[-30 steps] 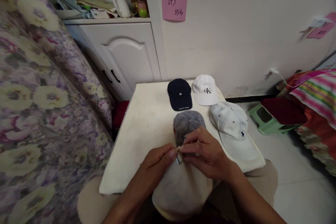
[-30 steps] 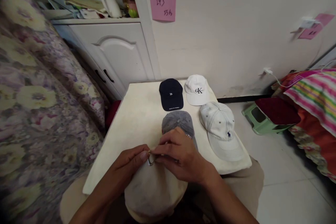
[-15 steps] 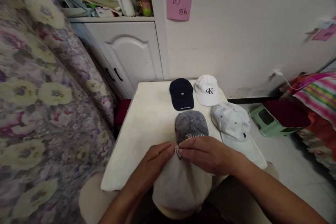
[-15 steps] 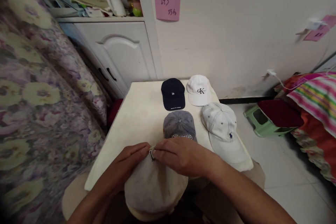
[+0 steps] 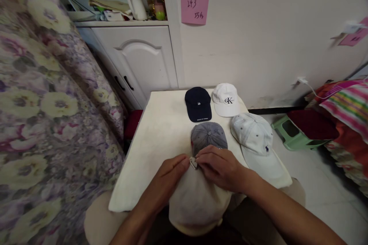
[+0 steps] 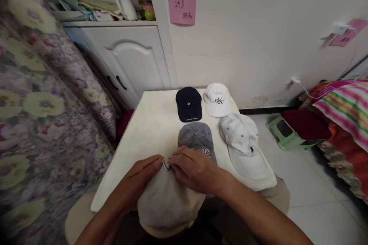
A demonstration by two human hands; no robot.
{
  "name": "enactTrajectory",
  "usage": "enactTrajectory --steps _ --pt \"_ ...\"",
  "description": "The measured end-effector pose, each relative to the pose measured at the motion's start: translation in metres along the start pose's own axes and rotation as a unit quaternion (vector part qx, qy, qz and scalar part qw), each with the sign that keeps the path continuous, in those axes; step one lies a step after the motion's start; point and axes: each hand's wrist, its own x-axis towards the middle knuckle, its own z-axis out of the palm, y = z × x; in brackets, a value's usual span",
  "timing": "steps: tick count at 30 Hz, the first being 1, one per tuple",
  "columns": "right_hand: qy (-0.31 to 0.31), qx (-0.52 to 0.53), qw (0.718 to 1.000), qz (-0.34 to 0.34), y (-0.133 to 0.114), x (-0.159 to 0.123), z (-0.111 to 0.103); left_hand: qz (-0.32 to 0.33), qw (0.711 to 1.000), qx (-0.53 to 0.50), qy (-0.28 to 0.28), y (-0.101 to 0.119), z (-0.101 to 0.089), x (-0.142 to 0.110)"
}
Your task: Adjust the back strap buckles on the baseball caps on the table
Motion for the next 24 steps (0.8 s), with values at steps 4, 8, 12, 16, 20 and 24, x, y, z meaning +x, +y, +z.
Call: enactTrajectory --steps 4,8,12,16,20,24 --pt "0.072 0.089 0.989 0.098 -0.003 -0.003 0.010 -0.025 1.000 -0.016 -0.001 0.000 -0.001 0.000" --pt "0.044 0.088 0.991 0.090 -0.004 -0.004 0.009 -0.013 1.000 -0.002 0.005 0.001 -0.003 -0.001" --pt "-0.009 0.012 1.000 0.012 -0.004 -0.002 0.002 -0.002 0.999 0.034 0.006 0.004 -0.002 -0.002" --pt "-0.017 -0.034 0.999 -0.019 -0.003 0.000 -0.001 0.010 0.997 0.073 -0.003 0.007 0.000 -0.002" --pt "0.036 -0.012 0.998 0.043 -0.003 0.001 0.005 0.025 0.996 0.082 0.006 0.007 0.003 -0.002" --pt "0.102 0.078 0.975 0.182 -0.007 0.002 0.009 0.025 0.998 0.064 0.003 0.007 0.005 -0.004"
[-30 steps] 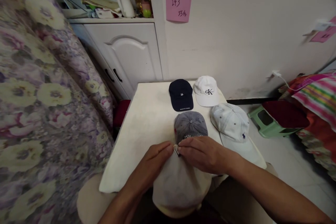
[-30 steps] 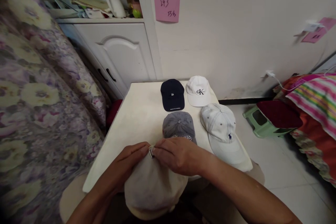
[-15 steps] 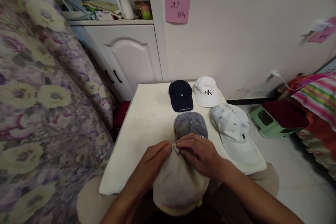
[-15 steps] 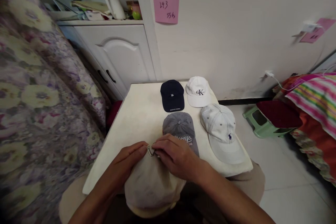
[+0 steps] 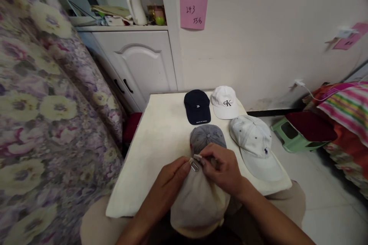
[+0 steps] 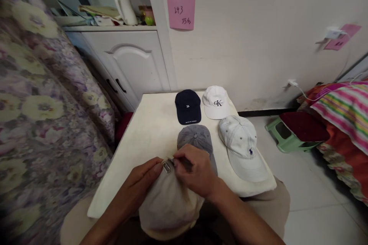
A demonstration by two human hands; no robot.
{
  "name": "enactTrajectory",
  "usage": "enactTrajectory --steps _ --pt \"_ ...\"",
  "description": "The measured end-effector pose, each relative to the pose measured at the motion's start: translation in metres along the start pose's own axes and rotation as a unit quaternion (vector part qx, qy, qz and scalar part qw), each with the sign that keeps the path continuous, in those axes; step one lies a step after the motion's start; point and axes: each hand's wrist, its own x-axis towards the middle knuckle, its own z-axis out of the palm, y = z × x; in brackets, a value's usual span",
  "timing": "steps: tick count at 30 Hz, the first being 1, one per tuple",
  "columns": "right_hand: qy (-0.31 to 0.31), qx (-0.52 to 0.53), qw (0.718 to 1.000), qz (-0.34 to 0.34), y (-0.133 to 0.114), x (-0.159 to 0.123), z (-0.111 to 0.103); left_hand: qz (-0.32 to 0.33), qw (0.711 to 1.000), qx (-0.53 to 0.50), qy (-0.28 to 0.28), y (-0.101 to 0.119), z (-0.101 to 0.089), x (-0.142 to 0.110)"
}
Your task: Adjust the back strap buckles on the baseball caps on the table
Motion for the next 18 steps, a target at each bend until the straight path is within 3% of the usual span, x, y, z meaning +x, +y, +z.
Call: enactTrajectory --steps 3,8,11,15,18 --pt "0.005 0.078 0.995 0.057 -0.004 0.000 0.000 -0.019 0.999 -0.039 -0.010 0.000 -0.002 -0.001" --pt "-0.024 0.100 0.995 0.002 -0.008 0.003 -0.008 -0.059 0.987 -0.139 -0.050 0.000 -0.005 -0.002" --pt "-0.034 0.079 0.996 0.003 -0.008 0.004 -0.016 -0.057 0.986 -0.148 -0.048 0.002 -0.005 -0.003" --pt "-0.123 0.146 0.977 0.091 -0.007 0.005 -0.022 -0.045 0.987 -0.153 -0.033 0.005 -0.006 -0.006" --pt "-0.178 0.274 0.926 0.189 -0.005 0.003 -0.018 -0.043 0.987 -0.151 -0.039 0.005 -0.009 -0.007"
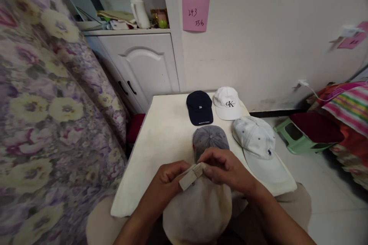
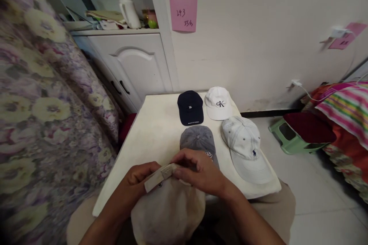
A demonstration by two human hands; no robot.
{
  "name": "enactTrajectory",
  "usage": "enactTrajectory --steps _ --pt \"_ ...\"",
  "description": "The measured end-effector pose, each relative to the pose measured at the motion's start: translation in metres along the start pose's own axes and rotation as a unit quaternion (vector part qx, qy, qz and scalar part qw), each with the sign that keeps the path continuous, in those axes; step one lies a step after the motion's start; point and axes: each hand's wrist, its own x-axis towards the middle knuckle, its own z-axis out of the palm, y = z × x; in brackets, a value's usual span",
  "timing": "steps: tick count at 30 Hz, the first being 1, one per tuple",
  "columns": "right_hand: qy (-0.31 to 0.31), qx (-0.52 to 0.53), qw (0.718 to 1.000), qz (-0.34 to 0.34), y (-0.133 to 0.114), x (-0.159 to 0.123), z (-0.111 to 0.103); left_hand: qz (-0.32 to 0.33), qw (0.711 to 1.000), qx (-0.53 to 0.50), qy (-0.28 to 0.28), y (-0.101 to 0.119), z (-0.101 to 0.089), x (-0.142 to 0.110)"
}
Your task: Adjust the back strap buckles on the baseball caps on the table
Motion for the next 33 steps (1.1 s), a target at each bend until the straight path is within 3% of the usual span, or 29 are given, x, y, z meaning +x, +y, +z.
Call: enactTrajectory --steps 3,7,9,11,15,18,22,27,33 --pt "-0.009 0.136 0.990 0.046 0.007 0.003 0.005 0.010 0.999 0.026 -0.018 -0.001 -0.006 0.000" --pt "-0.018 0.143 0.989 0.039 0.012 0.008 0.008 0.015 0.997 0.069 -0.022 0.002 -0.009 -0.001" --pt "-0.019 0.087 0.996 0.008 0.010 0.009 0.009 0.005 0.996 0.087 -0.025 0.005 -0.009 -0.002" --pt "0.019 -0.019 0.998 -0.048 0.006 0.009 0.009 0.006 0.995 0.102 -0.017 0.006 -0.007 -0.003" --pt "0.149 -0.222 0.948 -0.169 -0.002 0.003 0.016 0.041 0.985 0.164 0.036 0.007 -0.003 -0.004" --pt "0.144 -0.312 0.914 -0.216 -0.004 0.001 0.025 0.081 0.973 0.212 0.040 0.005 0.001 -0.003" --pt "0.116 -0.411 0.888 -0.173 -0.004 0.004 0.031 0.119 0.964 0.236 0.043 0.001 0.005 -0.001" --pt "0.064 -0.406 0.902 -0.134 -0.004 0.006 0.029 0.115 0.958 0.258 0.056 -0.001 0.005 -0.001" --pt "0.090 -0.379 0.913 -0.120 0.001 0.005 0.030 0.125 0.956 0.253 0.073 -0.001 0.010 -0.001"
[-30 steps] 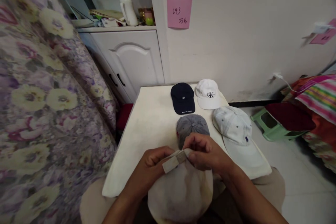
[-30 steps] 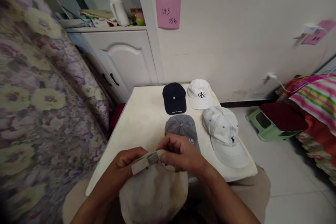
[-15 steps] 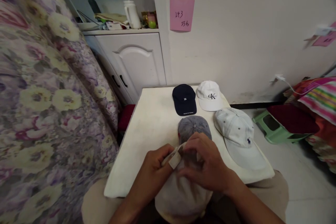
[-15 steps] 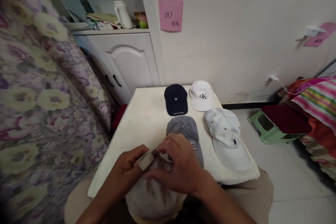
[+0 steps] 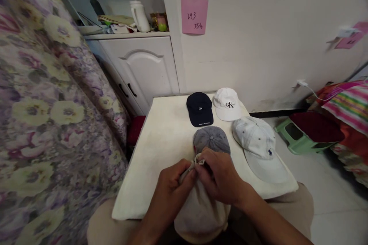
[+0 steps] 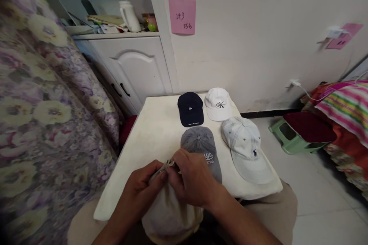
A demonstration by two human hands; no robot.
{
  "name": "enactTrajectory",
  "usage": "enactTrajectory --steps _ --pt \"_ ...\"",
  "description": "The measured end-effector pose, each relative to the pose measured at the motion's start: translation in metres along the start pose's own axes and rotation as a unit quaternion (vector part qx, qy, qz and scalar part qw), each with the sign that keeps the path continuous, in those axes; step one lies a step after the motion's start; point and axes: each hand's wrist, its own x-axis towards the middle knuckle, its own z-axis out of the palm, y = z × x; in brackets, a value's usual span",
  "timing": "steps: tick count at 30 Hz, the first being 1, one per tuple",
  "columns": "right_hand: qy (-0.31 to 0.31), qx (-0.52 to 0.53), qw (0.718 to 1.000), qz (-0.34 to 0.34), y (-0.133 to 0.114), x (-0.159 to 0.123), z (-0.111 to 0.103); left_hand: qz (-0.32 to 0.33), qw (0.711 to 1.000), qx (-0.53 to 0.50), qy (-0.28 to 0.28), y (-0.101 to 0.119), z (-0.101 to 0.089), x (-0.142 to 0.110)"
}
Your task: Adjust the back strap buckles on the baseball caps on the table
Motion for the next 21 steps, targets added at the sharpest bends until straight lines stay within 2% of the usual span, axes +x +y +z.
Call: enactTrajectory --steps 4,10,13,17,21 --pt "-0.008 0.054 0.998 0.019 -0.002 0.001 0.000 0.008 1.000 -0.022 0.021 0.002 0.000 0.000" --pt "-0.013 0.220 0.972 0.087 -0.006 0.004 -0.010 -0.048 0.987 -0.147 -0.037 -0.007 -0.006 -0.002" --pt "-0.014 0.269 0.958 0.100 -0.005 0.005 -0.014 -0.048 0.980 -0.186 -0.052 -0.013 -0.007 0.000" --pt "0.026 0.338 0.932 0.130 0.000 0.004 -0.013 -0.019 0.968 -0.241 -0.073 -0.019 -0.007 0.002" --pt "0.070 0.379 0.910 0.154 0.004 0.002 -0.013 -0.038 0.949 -0.298 -0.098 -0.023 -0.007 0.002"
